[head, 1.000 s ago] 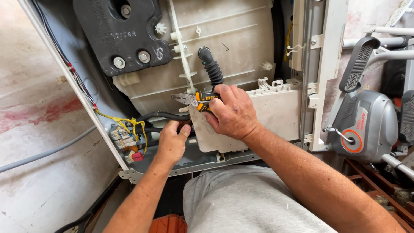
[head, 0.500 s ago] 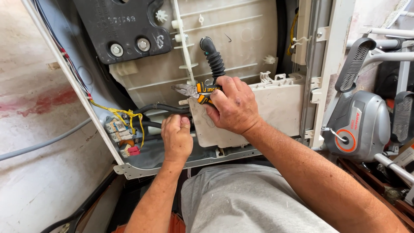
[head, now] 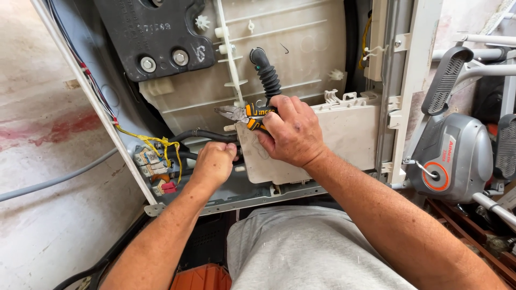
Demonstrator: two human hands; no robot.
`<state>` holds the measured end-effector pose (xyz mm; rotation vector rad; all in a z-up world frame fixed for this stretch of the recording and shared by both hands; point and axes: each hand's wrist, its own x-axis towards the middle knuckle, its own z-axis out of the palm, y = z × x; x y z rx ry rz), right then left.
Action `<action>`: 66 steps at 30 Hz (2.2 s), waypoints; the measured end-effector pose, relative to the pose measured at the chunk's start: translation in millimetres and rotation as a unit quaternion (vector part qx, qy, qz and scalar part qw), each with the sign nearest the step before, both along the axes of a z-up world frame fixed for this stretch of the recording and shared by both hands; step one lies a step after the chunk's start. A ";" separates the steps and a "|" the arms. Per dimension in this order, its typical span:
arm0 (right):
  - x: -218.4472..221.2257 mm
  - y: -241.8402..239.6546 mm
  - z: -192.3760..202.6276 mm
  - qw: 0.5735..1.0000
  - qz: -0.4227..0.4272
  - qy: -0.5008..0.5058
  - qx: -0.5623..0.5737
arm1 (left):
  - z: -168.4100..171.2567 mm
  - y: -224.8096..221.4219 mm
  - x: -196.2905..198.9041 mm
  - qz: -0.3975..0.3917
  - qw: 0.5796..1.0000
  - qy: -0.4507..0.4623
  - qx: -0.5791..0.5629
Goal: Detaching rubber hoses from the detergent housing and drum of a washing machine using pliers to release spring clamps.
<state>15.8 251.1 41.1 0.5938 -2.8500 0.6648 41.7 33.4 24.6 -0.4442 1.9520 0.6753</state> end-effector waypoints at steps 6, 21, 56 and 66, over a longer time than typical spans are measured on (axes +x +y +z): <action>-0.2 -0.8 -1.4 1.000 -0.001 0.004 0.010 | 19.4 -6.0 -15.0 0.008 0.998 -0.031 0.049; -1.8 -4.7 -1.5 0.999 0.022 0.026 0.013 | -11.1 -24.4 28.6 -0.112 0.950 0.277 0.093; 2.8 -7.5 -10.3 1.000 0.022 0.004 0.016 | 0.6 -0.9 36.1 0.088 0.967 0.235 0.038; 2.4 -7.0 -6.6 1.000 0.019 0.006 0.006 | 33.7 -12.7 -17.4 0.036 0.998 -0.032 0.026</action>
